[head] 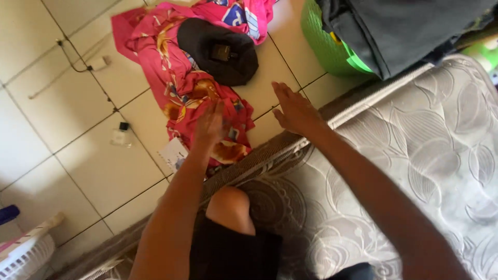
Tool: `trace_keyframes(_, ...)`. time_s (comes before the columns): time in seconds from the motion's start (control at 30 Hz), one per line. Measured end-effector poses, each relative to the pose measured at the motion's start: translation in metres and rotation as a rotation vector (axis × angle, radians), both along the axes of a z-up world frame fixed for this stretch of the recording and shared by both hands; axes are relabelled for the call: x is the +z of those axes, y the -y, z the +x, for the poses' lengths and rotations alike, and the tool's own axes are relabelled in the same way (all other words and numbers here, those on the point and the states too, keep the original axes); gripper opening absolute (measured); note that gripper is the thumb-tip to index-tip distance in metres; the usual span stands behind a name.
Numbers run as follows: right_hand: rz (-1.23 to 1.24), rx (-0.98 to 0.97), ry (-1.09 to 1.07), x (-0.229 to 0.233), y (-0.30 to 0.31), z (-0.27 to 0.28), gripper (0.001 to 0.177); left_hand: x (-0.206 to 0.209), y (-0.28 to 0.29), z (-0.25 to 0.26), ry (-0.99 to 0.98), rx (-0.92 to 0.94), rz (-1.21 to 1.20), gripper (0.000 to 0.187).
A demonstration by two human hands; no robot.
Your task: Tidy up the room by picking up various items from the floor and placing them on the mattress.
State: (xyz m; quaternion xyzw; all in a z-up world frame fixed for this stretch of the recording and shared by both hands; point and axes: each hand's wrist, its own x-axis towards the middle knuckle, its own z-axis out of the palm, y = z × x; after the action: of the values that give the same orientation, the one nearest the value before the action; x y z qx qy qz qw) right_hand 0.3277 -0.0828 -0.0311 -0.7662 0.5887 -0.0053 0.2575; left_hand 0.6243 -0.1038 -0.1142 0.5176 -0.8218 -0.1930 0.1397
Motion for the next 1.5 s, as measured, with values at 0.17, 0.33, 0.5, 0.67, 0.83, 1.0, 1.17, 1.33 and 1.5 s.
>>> trace_keyframes(0.17, -0.017, -0.17, 0.119, -0.077, 0.021, 0.01, 0.082, -0.006, 0.042, -0.033, 0.025, 0.071, 0.082, 0.052)
trace_keyframes(0.33, -0.11, -0.254, 0.353, -0.096, 0.025, 0.022, 0.072, -0.049, 0.08, -0.043, 0.07, 0.036, -0.055, 0.061)
trace_keyframes(0.5, -0.017, -0.554, 0.495, -0.084, 0.035, 0.026, 0.06, -0.075, 0.156, -0.043, 0.116, 0.098, -0.095, 0.079)
trace_keyframes(0.67, -0.052, -0.61, 0.531, -0.087, 0.034, 0.027, 0.052, -0.1, 0.203, -0.045, 0.155, 0.057, 0.129, 0.1)
trace_keyframes(0.83, -0.061, -0.606, 0.494, -0.089, 0.037, 0.027, 0.051, -0.065, 0.2, -0.06, 0.502, -0.025, 0.058, 0.075)
trace_keyframes(1.0, -0.077, -0.601, 0.448, -0.101, 0.04, 0.022, 0.047, -0.074, 0.131, -0.04, 0.167, 0.027, -0.086, 0.082)
trace_keyframes(1.17, -0.054, -0.637, 0.558, -0.073, 0.033, 0.025, 0.051, 0.027, 0.066, -0.065, -0.233, 0.115, 0.18, 0.083)
trace_keyframes(1.33, 0.474, -0.644, 1.572, 0.0, 0.012, -0.002, 0.047, 0.087, 0.035, -0.101, -0.386, 0.094, 0.391, 0.073)
trace_keyframes(1.5, 0.288, -0.51, 1.35, 0.058, -0.019, -0.066, 0.053, 0.102, 0.016, -0.157, -0.73, -0.12, 0.369, 0.074)
